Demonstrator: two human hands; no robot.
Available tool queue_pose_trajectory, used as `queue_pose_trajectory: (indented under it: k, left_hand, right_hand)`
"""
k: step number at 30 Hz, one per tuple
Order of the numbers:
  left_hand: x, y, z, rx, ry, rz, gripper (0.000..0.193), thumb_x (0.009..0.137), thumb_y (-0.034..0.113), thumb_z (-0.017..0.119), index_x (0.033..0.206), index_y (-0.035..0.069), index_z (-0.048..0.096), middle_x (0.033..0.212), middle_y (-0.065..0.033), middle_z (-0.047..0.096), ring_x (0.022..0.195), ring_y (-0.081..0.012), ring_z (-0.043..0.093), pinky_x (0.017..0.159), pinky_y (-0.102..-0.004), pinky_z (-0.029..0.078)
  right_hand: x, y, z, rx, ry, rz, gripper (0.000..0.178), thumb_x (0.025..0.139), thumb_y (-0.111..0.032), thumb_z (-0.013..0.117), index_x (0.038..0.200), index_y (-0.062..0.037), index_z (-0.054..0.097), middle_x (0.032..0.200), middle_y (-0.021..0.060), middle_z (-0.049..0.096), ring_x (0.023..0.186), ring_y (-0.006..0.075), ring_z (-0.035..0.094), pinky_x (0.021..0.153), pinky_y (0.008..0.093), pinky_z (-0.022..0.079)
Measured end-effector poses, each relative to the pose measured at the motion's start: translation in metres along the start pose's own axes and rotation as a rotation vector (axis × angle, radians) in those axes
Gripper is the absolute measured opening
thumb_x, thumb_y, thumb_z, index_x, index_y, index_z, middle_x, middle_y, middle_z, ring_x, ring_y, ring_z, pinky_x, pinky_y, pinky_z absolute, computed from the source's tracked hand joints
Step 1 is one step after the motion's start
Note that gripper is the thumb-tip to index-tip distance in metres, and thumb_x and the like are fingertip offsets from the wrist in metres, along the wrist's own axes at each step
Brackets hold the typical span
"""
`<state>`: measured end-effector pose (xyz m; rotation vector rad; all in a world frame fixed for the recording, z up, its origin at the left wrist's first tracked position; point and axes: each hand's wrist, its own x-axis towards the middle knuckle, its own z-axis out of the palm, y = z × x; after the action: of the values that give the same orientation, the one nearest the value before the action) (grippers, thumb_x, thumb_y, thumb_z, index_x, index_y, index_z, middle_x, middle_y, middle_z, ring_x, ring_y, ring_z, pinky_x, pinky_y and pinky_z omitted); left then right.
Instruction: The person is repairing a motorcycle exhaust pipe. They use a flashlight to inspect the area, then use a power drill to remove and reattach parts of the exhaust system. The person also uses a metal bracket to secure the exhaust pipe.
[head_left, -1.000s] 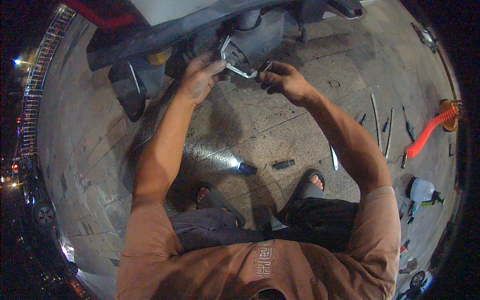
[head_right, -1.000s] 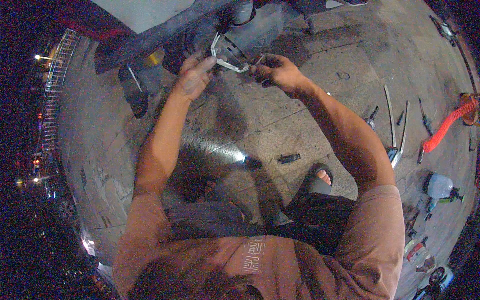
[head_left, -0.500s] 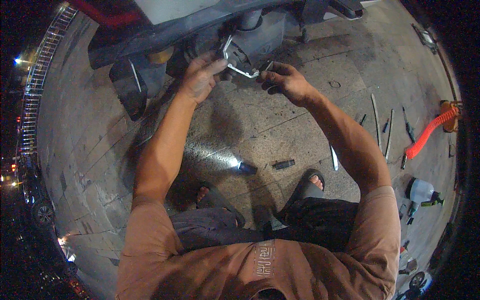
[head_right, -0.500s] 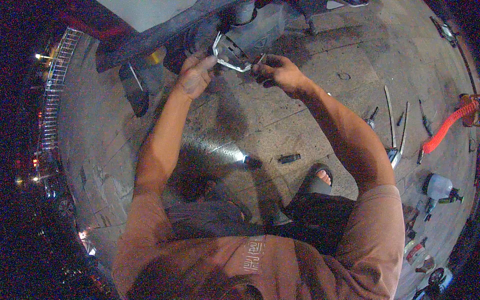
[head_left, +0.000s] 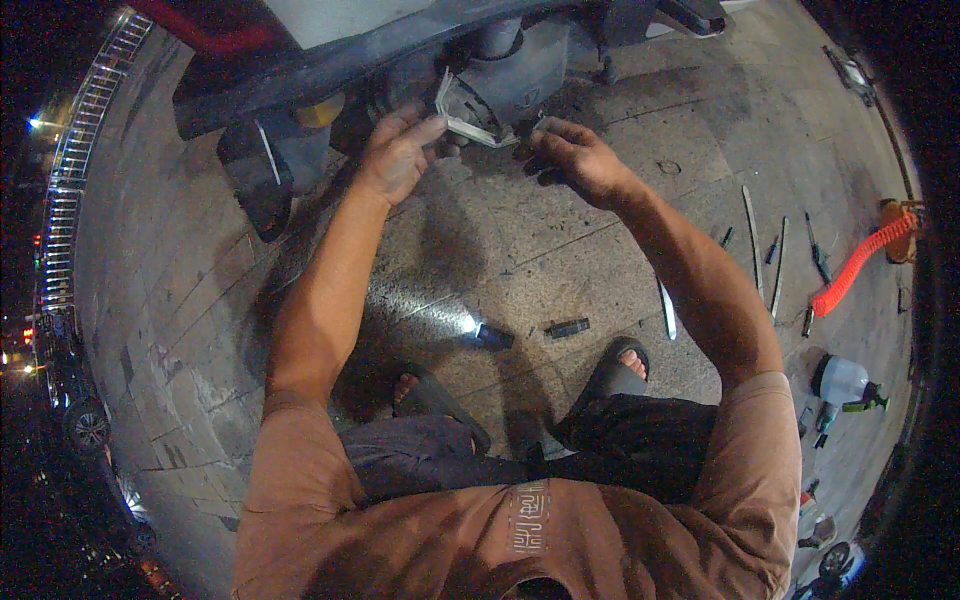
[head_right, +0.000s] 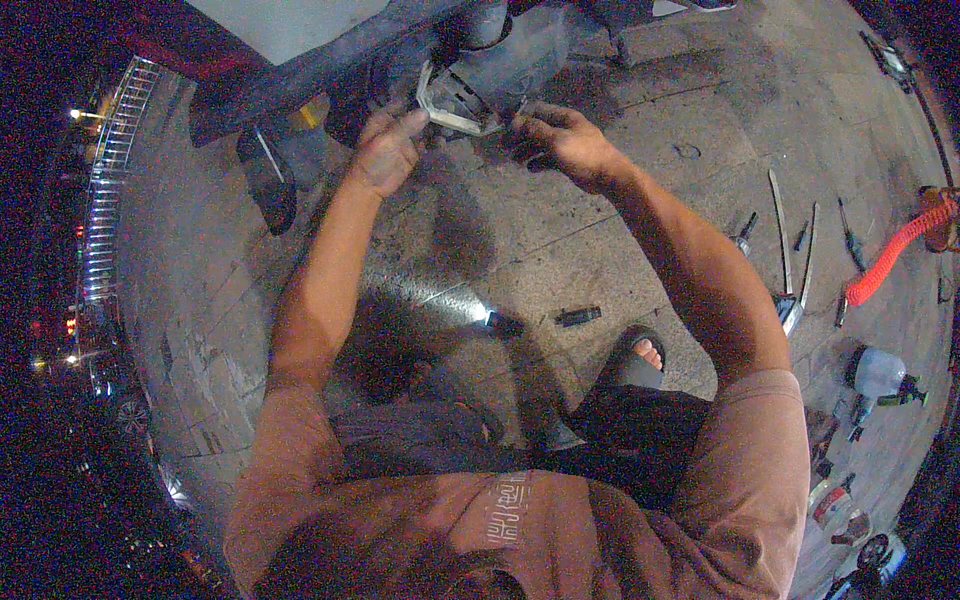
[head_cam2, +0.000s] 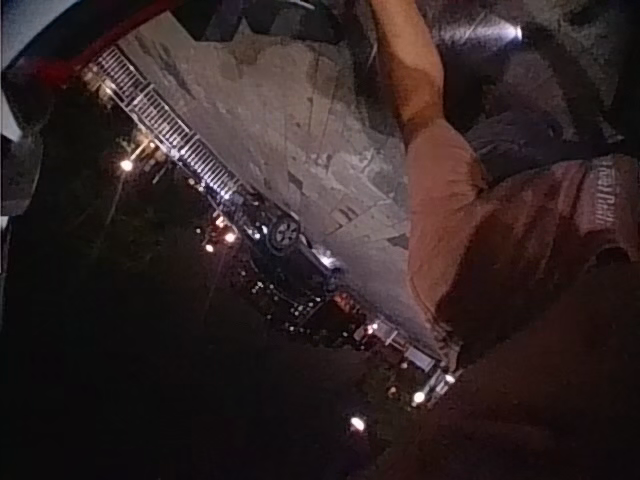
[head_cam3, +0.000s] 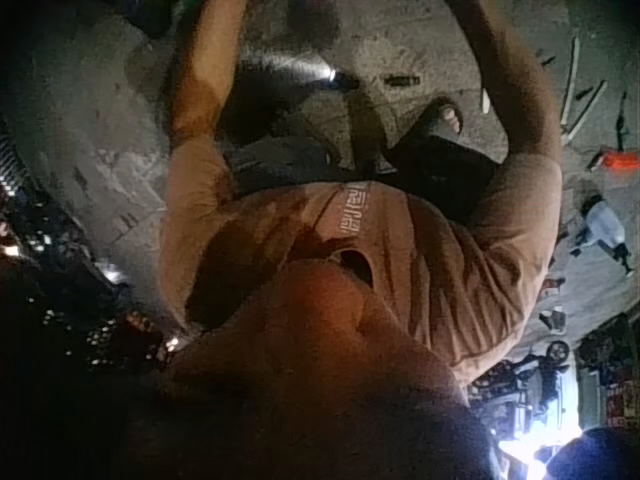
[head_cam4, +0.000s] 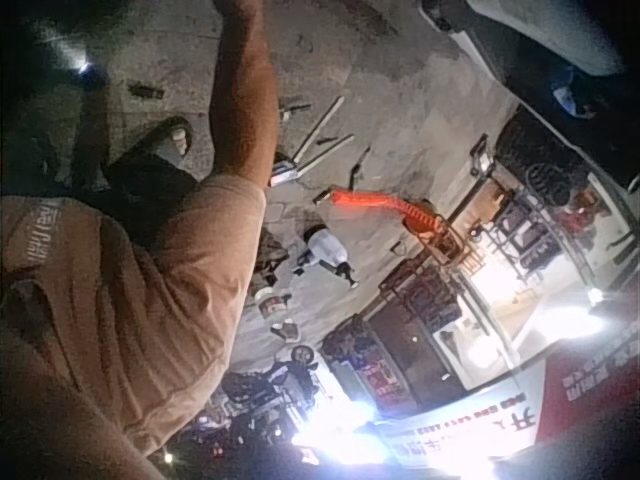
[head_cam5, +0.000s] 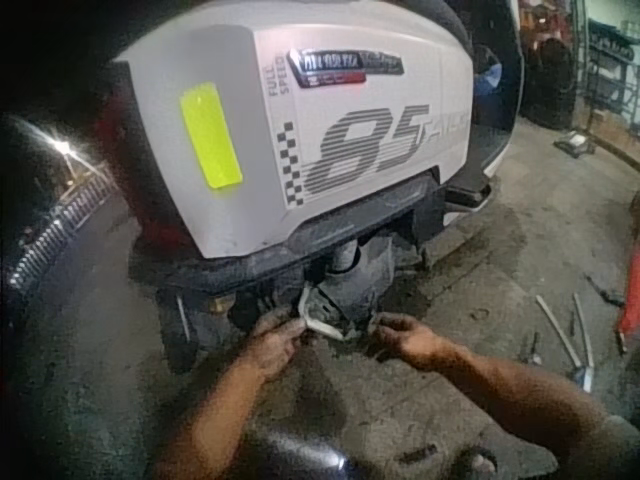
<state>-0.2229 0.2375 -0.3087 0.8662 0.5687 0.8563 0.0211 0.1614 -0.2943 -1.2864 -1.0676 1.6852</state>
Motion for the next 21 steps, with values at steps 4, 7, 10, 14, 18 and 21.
queue_pose_trajectory:
  k: [4, 7, 10, 14, 18, 21]
  left_hand:
    - [0.0034, -0.0015, -0.0046, -0.008, -0.002, -0.002, 0.021, 0.084, 0.008, 0.06, 0.105, 0.005, 0.058, 0.096, -0.0066, 0.063, 0.085, -0.0186, 0.061, 0.071, -0.0326, 0.051]
    - [0.0046, -0.0014, -0.006, 0.019, 0.004, 0.007, 0.022, 0.083, 0.007, 0.06, 0.105, 0.006, 0.058, 0.096, -0.0068, 0.063, 0.085, -0.0187, 0.061, 0.07, -0.0327, 0.05]
    - [0.0044, -0.0005, -0.0061, 0.004, -0.045, 0.024, 0.024, 0.083, 0.006, 0.059, 0.107, 0.006, 0.057, 0.097, -0.0061, 0.063, 0.086, -0.0183, 0.061, 0.07, -0.0319, 0.05]
    - [0.0035, 0.0017, -0.0056, 0.004, -0.061, 0.014, 0.027, 0.084, 0.004, 0.057, 0.11, 0.007, 0.056, 0.098, -0.0059, 0.063, 0.086, -0.0175, 0.061, 0.069, -0.0313, 0.05]
    - [0.0033, 0.0035, -0.0055, 0.021, -0.08, 0.028, 0.027, 0.084, 0.003, 0.057, 0.11, 0.008, 0.056, 0.098, -0.006, 0.063, 0.086, -0.0174, 0.061, 0.069, -0.031, 0.05]
    - [0.0032, 0.0041, -0.0057, 0.015, -0.093, 0.036, 0.027, 0.083, 0.002, 0.057, 0.109, 0.007, 0.057, 0.098, -0.0061, 0.063, 0.086, -0.0174, 0.061, 0.069, -0.0306, 0.05]
  right_hand:
    - [0.0017, -0.0012, -0.0018, 0.001, 0.015, -0.008, 0.029, 0.089, -0.029, 0.057, 0.106, -0.0067, 0.056, 0.097, 0.004, 0.063, 0.083, 0.0155, 0.059, 0.071, 0.0294, 0.048]
    - [0.0034, -0.0007, -0.0028, -0.018, 0.01, -0.007, 0.029, 0.088, -0.03, 0.06, 0.107, -0.0079, 0.056, 0.097, 0.0032, 0.063, 0.082, 0.0142, 0.058, 0.071, 0.0289, 0.048]
    - [0.0052, 0.001, -0.0027, -0.026, 0.02, -0.015, 0.03, 0.087, -0.03, 0.06, 0.108, -0.0085, 0.057, 0.097, 0.0029, 0.063, 0.081, 0.013, 0.058, 0.07, 0.0286, 0.048]
    - [0.0068, 0.0022, -0.0006, -0.004, 0.028, -0.028, 0.031, 0.087, -0.028, 0.061, 0.111, -0.0089, 0.058, 0.092, 0.0016, 0.062, 0.077, 0.0129, 0.057, 0.068, 0.0287, 0.047]
    - [0.0061, 0.0003, 0.0016, 0.045, 0.028, -0.058, 0.032, 0.086, -0.027, 0.063, 0.111, -0.0079, 0.058, 0.088, 0.0009, 0.062, 0.074, 0.0122, 0.056, 0.066, 0.0279, 0.047]
    - [0.0061, -0.0001, 0.0023, 0.006, 0.039, -0.055, 0.032, 0.086, -0.027, 0.063, 0.109, -0.0066, 0.059, 0.088, 0.0009, 0.062, 0.072, 0.0113, 0.055, 0.065, 0.0271, 0.047]
